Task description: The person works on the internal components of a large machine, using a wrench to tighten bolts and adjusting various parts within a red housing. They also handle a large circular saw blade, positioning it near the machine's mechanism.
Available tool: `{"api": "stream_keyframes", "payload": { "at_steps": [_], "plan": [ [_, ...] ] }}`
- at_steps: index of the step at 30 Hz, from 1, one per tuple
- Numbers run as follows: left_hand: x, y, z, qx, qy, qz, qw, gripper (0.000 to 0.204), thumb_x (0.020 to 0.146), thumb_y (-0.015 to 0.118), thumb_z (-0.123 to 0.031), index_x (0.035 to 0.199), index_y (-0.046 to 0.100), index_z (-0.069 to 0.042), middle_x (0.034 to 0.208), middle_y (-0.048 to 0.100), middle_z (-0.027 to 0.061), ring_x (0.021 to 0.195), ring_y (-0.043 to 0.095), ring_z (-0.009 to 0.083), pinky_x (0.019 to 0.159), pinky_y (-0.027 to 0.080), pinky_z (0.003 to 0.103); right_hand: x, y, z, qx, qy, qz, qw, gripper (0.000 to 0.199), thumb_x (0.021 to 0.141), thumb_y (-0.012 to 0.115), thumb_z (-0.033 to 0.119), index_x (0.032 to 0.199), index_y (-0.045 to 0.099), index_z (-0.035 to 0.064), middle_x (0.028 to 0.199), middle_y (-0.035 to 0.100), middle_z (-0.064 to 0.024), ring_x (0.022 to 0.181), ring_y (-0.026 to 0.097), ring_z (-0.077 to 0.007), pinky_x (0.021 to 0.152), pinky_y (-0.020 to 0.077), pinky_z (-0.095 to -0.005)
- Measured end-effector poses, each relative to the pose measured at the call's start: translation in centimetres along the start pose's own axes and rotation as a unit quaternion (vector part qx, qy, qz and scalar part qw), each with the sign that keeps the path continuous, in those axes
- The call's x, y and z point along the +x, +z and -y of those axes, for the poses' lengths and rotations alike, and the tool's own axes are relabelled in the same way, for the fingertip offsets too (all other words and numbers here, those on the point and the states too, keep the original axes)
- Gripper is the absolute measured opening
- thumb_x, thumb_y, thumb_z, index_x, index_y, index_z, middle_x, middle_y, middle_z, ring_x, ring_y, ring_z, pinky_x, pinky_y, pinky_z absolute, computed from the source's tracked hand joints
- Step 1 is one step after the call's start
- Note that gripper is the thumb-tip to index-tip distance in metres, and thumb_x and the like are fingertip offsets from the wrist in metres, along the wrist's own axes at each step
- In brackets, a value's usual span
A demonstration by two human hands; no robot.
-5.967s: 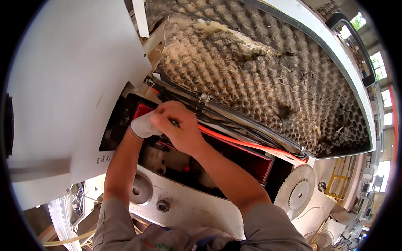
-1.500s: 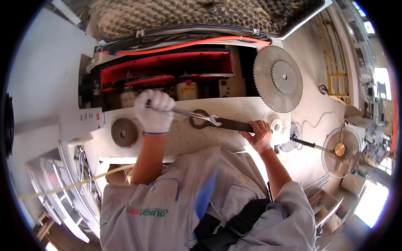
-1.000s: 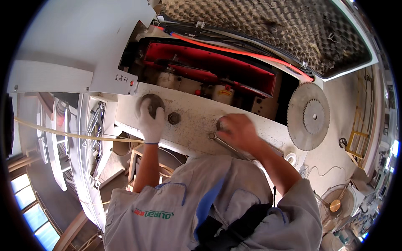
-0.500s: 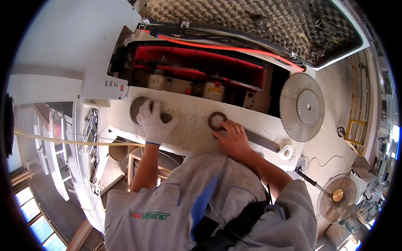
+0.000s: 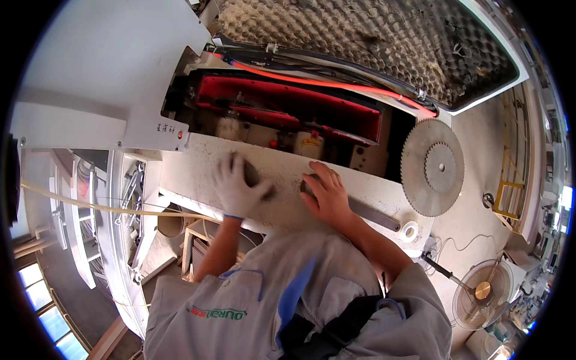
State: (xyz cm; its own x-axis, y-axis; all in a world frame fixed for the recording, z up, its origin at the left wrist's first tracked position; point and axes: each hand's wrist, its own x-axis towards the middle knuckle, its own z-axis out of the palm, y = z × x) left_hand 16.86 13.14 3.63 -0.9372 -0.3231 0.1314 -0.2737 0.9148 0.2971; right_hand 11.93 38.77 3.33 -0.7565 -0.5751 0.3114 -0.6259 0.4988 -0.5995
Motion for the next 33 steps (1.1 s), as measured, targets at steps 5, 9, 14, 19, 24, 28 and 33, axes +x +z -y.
{"api": "stream_keyframes", "payload": {
  "at_steps": [5, 9, 14, 19, 24, 28, 33],
  "plan": [
    [-2.7, 0.7, -5.3, -0.061, 0.046, 0.021, 0.997, 0.081, 0.070, 0.080, -0.052, 0.131, 0.057, -0.004, 0.142, 0.048, 0.0239, 0.133, 0.042, 0.0472, 0.108, 0.033, 0.059, 8.7, 3.5, -2.2, 0.108, 0.016, -0.086, 0.990, 0.040, 0.089, 0.074, 0.022, 0.121, 0.063, 0.0002, 0.116, 0.068, -0.0212, 0.110, 0.065, -0.0375, 0.091, 0.0524, -0.0429],
    [1.2, -0.4, -1.6, -0.312, -0.094, 0.066, 0.943, 0.071, 0.077, 0.078, -0.045, 0.130, 0.057, -0.003, 0.144, 0.048, 0.0255, 0.137, 0.040, 0.0434, 0.113, 0.031, 0.056, 19.3, 6.9, -5.1, 0.210, 0.177, 0.043, 0.961, 0.042, 0.095, 0.066, 0.038, 0.116, 0.066, 0.0015, 0.095, 0.072, -0.0209, 0.101, 0.068, -0.0367, 0.089, 0.0534, -0.0438],
    [9.4, 2.9, 10.1, 0.010, -0.083, -0.173, 0.981, 0.055, 0.085, 0.071, -0.031, 0.128, 0.058, 0.000, 0.139, 0.054, 0.0216, 0.134, 0.045, 0.0404, 0.113, 0.034, 0.052, 30.3, 16.9, -11.6, 0.215, 0.326, 0.292, 0.873, 0.062, 0.099, 0.056, 0.055, 0.129, 0.062, 0.0003, 0.118, 0.070, -0.0178, 0.117, 0.064, -0.0272, 0.099, 0.0471, -0.0374],
    [8.3, 2.2, 11.4, 0.052, -0.108, -0.118, 0.986, 0.051, 0.085, 0.068, -0.034, 0.124, 0.060, -0.001, 0.137, 0.055, 0.0178, 0.135, 0.044, 0.0389, 0.114, 0.031, 0.053, 32.5, 22.4, -7.8, 0.335, 0.375, 0.335, 0.797, 0.074, 0.092, 0.064, 0.060, 0.139, 0.058, 0.0022, 0.140, 0.059, -0.0174, 0.129, 0.054, -0.0271, 0.109, 0.0393, -0.0375],
    [10.7, 3.6, 9.6, 0.035, -0.092, -0.119, 0.988, 0.051, 0.083, 0.069, -0.034, 0.122, 0.061, -0.002, 0.136, 0.055, 0.0173, 0.135, 0.044, 0.0385, 0.114, 0.031, 0.054, 33.2, 25.9, -13.9, 0.337, 0.352, 0.290, 0.824, 0.076, 0.079, 0.079, 0.062, 0.125, 0.068, 0.0020, 0.117, 0.071, -0.0110, 0.102, 0.067, -0.0225, 0.093, 0.0503, -0.0373],
    [9.3, 3.0, 10.7, 0.061, -0.099, -0.128, 0.985, 0.048, 0.082, 0.069, -0.033, 0.119, 0.061, -0.002, 0.135, 0.056, 0.0171, 0.135, 0.045, 0.0385, 0.113, 0.032, 0.053, 30.7, 24.6, -13.7, 0.514, 0.228, 0.328, 0.759, 0.088, 0.076, 0.080, 0.064, 0.134, 0.062, 0.0010, 0.131, 0.066, -0.0137, 0.119, 0.061, -0.0249, 0.103, 0.0453, -0.0370],
    [10.1, 2.9, 9.7, 0.061, -0.102, -0.121, 0.986, 0.043, 0.084, 0.067, -0.028, 0.118, 0.063, -0.001, 0.135, 0.056, 0.0179, 0.134, 0.045, 0.0400, 0.113, 0.033, 0.053, 33.0, 23.7, -12.5, 0.379, 0.330, 0.322, 0.802, 0.085, 0.081, 0.075, 0.064, 0.138, 0.058, 0.0018, 0.137, 0.062, -0.0164, 0.125, 0.057, -0.0282, 0.106, 0.0428, -0.0375]
  ]
}}
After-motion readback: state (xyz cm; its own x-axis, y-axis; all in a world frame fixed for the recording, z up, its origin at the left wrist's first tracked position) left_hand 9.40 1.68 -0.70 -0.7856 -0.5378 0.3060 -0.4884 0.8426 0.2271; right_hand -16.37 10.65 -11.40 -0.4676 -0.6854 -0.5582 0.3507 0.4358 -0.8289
